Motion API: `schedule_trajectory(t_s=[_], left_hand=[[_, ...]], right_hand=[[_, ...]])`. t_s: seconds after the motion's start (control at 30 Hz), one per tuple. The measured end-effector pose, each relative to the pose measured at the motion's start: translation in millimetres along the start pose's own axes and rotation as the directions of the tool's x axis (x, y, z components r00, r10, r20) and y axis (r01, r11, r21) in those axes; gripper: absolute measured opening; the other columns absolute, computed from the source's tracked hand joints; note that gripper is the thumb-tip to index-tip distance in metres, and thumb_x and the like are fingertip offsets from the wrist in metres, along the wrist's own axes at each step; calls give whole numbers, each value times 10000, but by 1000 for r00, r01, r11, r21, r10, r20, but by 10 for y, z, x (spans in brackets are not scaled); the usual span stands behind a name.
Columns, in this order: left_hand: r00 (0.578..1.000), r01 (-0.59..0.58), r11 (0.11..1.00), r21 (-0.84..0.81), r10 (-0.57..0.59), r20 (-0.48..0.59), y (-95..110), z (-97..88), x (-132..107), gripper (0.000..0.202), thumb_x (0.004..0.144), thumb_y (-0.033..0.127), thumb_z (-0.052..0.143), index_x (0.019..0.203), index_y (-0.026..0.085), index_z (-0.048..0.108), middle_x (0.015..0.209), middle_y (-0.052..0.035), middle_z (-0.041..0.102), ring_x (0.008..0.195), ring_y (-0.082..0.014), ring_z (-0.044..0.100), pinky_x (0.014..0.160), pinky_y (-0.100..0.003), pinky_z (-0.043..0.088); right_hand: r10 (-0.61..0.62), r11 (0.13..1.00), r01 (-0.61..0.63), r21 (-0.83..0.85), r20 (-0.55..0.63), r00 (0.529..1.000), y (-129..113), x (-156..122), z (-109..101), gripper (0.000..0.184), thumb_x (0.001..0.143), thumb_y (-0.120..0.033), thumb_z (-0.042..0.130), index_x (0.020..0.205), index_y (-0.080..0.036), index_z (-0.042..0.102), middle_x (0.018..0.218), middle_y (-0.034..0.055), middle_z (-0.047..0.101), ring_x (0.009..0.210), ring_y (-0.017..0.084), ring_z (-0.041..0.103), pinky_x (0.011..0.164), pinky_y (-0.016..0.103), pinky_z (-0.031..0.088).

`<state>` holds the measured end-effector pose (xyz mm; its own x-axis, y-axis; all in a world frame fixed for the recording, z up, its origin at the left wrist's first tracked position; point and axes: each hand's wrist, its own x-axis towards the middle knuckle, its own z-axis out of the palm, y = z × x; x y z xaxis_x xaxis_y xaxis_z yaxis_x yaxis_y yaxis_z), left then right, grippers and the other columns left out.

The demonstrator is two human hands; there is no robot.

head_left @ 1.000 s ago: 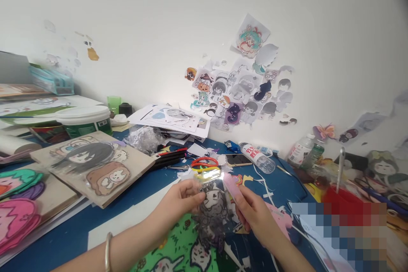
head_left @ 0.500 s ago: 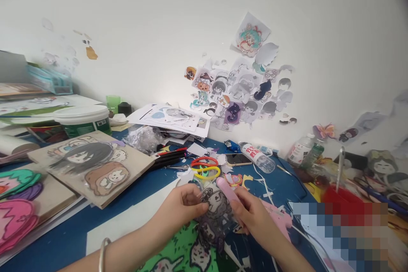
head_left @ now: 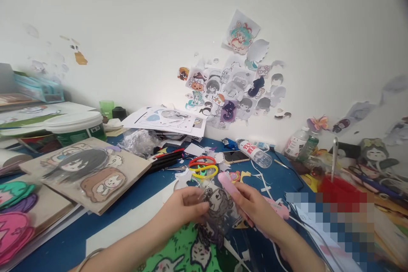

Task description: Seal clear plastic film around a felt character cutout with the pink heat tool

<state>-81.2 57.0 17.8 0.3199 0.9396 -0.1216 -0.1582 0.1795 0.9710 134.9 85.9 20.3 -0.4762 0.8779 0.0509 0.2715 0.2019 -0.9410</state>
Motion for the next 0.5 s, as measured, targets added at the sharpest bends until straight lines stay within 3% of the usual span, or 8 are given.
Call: schedule_trajectory(t_s=[0.17, 0.23, 0.37, 0.5], left_hand=[[999, 6, 986, 169, 3, -52, 2, -58, 26, 324, 579, 383, 785, 758, 143, 659, 576, 24, 647, 542, -132, 588, 517, -226, 454], [996, -21, 981, 194, 36, -78, 5, -68, 26, 265, 615, 363, 764, 710, 146, 646, 584, 21, 654, 539, -122, 588, 501, -203, 423], [984, -51, 999, -15, 47, -173, 59, -111, 30, 270, 623, 352, 771, 690, 163, 592, 627, -4, 697, 597, -151, 649, 594, -238, 500], [950, -112, 954, -278, 21, -312, 94, -173, 58, 280, 576, 188, 819, 627, 168, 545, 655, -8, 712, 656, -132, 672, 717, -236, 538]], right_hand=[[-19, 994, 29, -105, 99, 995, -53, -22, 4, 400, 802, -577, 511, 696, -197, 449, 536, -77, 349, 396, 61, 337, 360, 193, 240], [-8, 994, 13, -106, 46, 999, -43, -9, -7, 414, 798, -589, 505, 689, -195, 447, 536, -75, 359, 400, 62, 346, 372, 194, 248], [42, 998, -31, 59, -202, 979, 9, 34, -83, 479, 812, -664, 386, 721, -198, 442, 518, -67, 425, 378, 66, 344, 388, 204, 276], [54, 989, -17, 145, -251, 967, 4, 44, -101, 514, 796, -693, 374, 712, -191, 449, 560, -47, 471, 400, 69, 377, 429, 218, 313]])
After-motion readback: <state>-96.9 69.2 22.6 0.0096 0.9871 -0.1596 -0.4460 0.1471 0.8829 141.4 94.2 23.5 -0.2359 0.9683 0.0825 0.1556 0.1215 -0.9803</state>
